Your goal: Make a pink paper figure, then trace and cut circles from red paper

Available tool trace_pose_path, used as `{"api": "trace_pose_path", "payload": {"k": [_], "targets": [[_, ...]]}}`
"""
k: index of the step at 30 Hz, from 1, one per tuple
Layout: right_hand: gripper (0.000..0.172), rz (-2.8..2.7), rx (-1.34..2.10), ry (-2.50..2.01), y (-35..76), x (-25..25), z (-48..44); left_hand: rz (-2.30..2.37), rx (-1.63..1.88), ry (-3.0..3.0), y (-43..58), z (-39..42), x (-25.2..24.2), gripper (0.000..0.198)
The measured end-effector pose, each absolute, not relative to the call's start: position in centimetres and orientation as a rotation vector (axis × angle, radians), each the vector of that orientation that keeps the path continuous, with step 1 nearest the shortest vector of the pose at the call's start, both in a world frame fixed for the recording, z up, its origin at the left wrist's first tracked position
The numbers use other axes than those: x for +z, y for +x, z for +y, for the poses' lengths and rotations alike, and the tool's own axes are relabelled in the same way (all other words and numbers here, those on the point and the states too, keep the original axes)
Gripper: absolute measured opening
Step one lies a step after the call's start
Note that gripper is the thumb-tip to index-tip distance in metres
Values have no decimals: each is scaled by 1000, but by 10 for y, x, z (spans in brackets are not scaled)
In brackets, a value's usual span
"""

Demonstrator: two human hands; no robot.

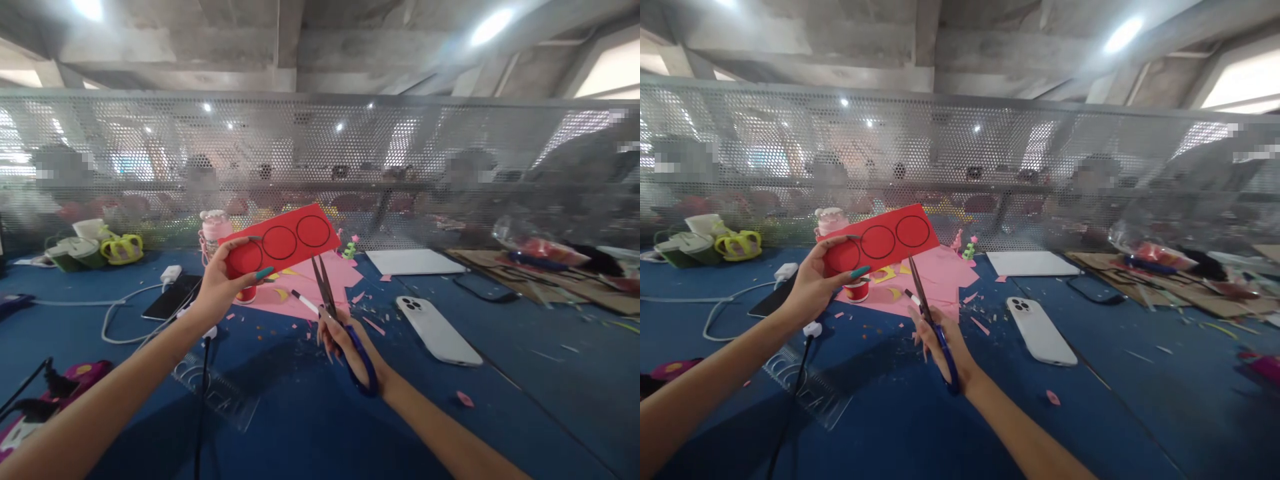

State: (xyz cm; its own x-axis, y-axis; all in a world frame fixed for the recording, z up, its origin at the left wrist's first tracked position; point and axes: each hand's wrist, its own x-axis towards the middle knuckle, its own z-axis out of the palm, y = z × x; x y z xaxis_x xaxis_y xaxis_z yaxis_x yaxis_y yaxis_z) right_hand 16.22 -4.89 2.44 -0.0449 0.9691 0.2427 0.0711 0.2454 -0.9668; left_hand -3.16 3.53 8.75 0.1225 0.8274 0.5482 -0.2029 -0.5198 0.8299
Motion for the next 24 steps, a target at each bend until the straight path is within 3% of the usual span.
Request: {"api": "trace_pose_path", "payload": {"k": [8, 24], "targets": [[47, -1419, 912, -1164, 156, 31, -57, 586, 1641, 1675, -33, 38, 87, 55], [44, -1527, 785, -1202, 165, 23, -51, 624, 1440, 1713, -23, 30, 69, 59]]}}
